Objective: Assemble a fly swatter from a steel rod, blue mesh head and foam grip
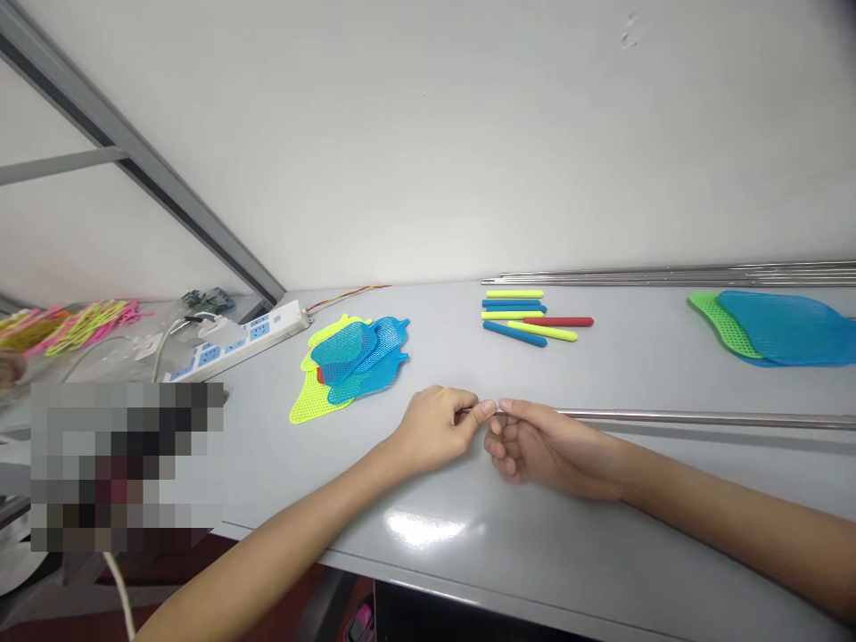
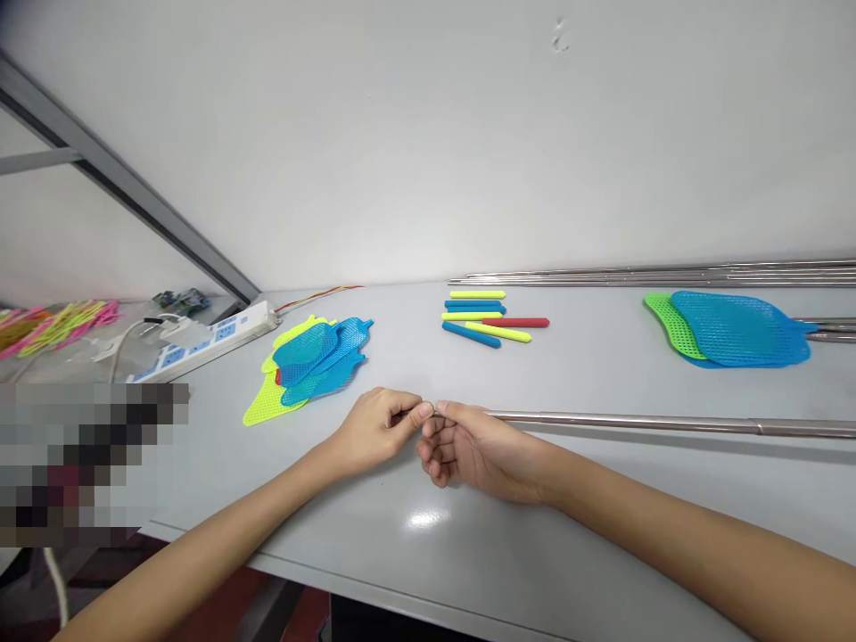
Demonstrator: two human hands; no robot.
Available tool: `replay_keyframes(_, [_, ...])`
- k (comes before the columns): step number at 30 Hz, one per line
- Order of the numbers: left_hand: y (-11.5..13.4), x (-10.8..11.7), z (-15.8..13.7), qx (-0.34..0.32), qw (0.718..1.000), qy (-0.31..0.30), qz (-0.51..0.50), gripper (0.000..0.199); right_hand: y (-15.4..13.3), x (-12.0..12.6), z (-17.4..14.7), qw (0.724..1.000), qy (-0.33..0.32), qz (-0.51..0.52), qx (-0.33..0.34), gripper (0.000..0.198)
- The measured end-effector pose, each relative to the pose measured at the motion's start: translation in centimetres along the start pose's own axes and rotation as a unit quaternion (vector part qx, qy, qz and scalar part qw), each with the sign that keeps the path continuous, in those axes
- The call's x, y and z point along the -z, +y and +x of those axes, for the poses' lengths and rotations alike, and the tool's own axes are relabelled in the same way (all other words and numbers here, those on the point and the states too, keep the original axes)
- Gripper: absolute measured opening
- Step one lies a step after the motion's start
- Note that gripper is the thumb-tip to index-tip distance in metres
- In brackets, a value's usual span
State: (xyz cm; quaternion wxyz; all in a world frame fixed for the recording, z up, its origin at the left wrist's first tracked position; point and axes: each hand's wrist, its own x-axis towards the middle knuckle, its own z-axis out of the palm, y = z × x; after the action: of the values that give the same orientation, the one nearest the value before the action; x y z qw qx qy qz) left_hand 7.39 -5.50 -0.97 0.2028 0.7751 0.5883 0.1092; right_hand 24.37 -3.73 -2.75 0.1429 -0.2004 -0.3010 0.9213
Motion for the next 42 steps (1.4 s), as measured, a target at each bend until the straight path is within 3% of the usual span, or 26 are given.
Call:
replay_keyframes(19, [-0.6,0.8,0.5,-0.041,0.997,0.026,-0.052,0.04,-0.1,0.0,0.1,0.999,0.007,0.04,0.003,0.033])
replay_keyframes(35, [-1.0,1.2,0.2,-0.038,0.977,0.119,-0.174,0.047,-0.2,0.0,0.1,0.998,0.011,0.053,0.006,0.035])
replay_keyframes(42, [-1.0,1.2,0.3,-0.028,0.97,0.129,-0.205,0.049,-0.3,-0.2,0.0,0.999,0.019,0.051,0.0,0.034])
